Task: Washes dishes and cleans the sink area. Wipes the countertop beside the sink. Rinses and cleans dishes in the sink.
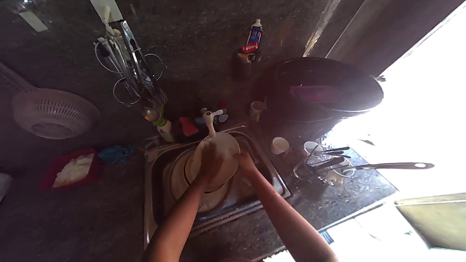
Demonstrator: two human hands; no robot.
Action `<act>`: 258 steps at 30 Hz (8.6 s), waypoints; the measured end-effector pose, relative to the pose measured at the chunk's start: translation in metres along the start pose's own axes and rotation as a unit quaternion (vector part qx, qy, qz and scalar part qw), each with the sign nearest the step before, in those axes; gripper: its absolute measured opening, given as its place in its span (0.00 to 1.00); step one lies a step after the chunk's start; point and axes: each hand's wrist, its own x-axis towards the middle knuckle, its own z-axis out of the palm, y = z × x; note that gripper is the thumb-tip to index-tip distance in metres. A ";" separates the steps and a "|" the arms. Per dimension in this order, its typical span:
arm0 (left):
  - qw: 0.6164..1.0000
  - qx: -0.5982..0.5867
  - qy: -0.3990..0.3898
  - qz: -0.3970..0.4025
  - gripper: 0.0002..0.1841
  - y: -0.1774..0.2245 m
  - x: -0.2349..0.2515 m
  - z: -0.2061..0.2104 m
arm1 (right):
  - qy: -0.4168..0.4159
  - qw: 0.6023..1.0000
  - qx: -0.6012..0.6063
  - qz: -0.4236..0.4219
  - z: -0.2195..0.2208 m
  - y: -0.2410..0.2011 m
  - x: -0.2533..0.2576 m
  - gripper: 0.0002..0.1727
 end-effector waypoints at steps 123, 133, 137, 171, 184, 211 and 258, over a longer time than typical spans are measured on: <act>0.981 0.173 -0.044 0.078 0.25 0.013 -0.058 -0.085 | 0.032 0.977 0.209 -0.006 -0.039 0.003 0.004 0.13; 0.980 0.171 -0.036 0.092 0.22 0.022 -0.045 -0.086 | 0.032 0.954 0.290 -0.067 -0.042 0.014 0.006 0.14; 0.978 0.186 -0.032 0.091 0.26 0.026 -0.044 -0.087 | 0.041 0.955 0.290 -0.051 -0.039 0.015 0.006 0.15; 0.958 0.145 0.119 0.215 0.11 0.037 -0.052 -0.061 | 0.098 0.911 0.398 -0.044 -0.037 0.039 0.007 0.13; 0.967 0.176 0.091 0.161 0.22 0.023 -0.051 -0.057 | 0.076 0.906 0.417 0.008 -0.027 0.053 0.018 0.14; 0.965 0.185 0.112 0.151 0.28 -0.008 -0.051 -0.053 | 0.059 0.904 0.420 0.044 -0.013 0.042 0.021 0.11; 0.932 -0.198 0.198 -0.228 0.33 0.011 -0.008 -0.015 | 0.031 0.999 -0.020 -0.034 0.006 -0.002 -0.047 0.15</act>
